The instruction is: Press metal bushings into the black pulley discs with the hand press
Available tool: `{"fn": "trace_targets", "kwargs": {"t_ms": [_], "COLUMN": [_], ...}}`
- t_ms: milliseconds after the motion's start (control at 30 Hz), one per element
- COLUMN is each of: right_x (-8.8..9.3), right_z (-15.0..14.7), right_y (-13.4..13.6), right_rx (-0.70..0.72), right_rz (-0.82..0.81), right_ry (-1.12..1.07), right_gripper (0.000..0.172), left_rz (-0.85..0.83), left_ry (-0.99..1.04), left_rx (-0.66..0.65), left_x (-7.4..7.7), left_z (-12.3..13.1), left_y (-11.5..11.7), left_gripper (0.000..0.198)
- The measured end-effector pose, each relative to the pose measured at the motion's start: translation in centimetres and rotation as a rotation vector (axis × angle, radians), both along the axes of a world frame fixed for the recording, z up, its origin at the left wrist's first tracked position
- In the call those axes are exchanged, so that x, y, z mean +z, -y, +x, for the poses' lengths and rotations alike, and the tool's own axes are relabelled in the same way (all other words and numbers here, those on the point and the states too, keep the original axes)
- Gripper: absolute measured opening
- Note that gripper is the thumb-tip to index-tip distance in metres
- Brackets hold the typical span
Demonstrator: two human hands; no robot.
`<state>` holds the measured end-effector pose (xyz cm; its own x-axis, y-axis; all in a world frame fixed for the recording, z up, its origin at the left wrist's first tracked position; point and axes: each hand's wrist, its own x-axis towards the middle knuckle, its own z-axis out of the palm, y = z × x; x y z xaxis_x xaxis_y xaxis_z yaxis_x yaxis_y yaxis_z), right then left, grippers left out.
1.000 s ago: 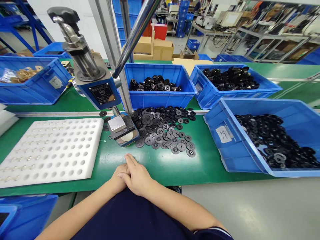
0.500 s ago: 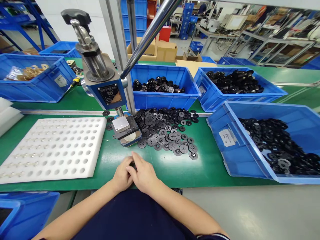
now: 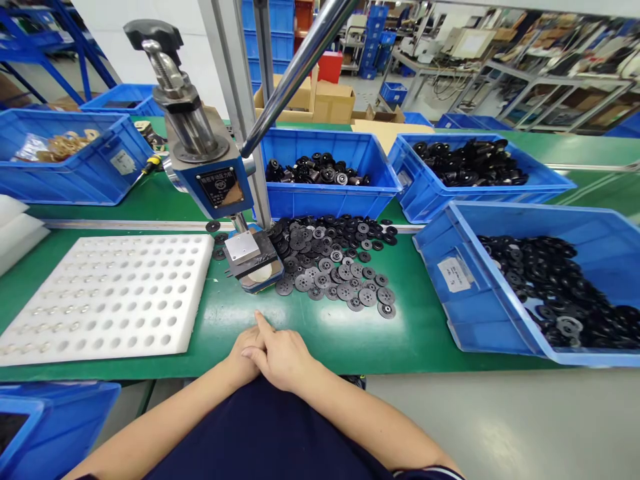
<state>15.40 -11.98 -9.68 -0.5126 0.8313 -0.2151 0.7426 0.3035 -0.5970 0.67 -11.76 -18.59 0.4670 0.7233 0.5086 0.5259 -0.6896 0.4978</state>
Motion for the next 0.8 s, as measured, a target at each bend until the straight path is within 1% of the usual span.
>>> {"fn": "trace_targets", "kwargs": {"t_ms": [167,267,367,433,500,567,667,733,800], "right_x": [-0.1,-0.3,-0.5,-0.6,-0.7,-0.9,-2.1,-3.8,-5.8], "right_z": [0.0,0.1,0.2,0.6,1.3,2.5,5.1,6.6,7.7], "right_y": [-0.4,-0.3,-0.1,-0.2,-0.8,-1.8,-3.9,-5.4,-6.4], "right_rx": [-0.058,-0.07,-0.051,-0.017,-0.012,-0.068,-0.243,-0.368,-0.438], "right_rz": [-0.037,-0.046,-0.018,-0.007,0.036,0.15,0.367,0.45,0.504], "right_ry": [-0.049,-0.047,-0.112,-0.179,-0.232,-0.223,-0.079,0.043,0.133], "right_gripper": [0.063,0.062,0.062,0.06,0.057,0.053,0.053,0.056,0.059], "left_rz": [0.067,0.049,0.025,0.035,0.035,0.02,-0.02,-0.06,-0.074], "left_ry": [-0.021,-0.015,-0.015,-0.017,-0.008,0.006,-0.002,-0.032,-0.056], "left_rx": [0.058,0.05,0.044,0.058,0.104,0.167,0.205,0.221,0.298], "left_x": [-0.2,-0.6,-0.8,-0.5,0.5,1.9,3.4,3.7,3.7], "left_z": [0.3,0.3,0.4,0.5,0.6,0.5,-0.4,-2.2,-5.2], "left_y": [-0.1,0.0,0.0,0.0,0.1,0.4,0.4,-0.6,-2.6], "left_gripper": [0.011,0.011,0.014,0.017,0.021,0.024,0.032,0.035,0.035]}}
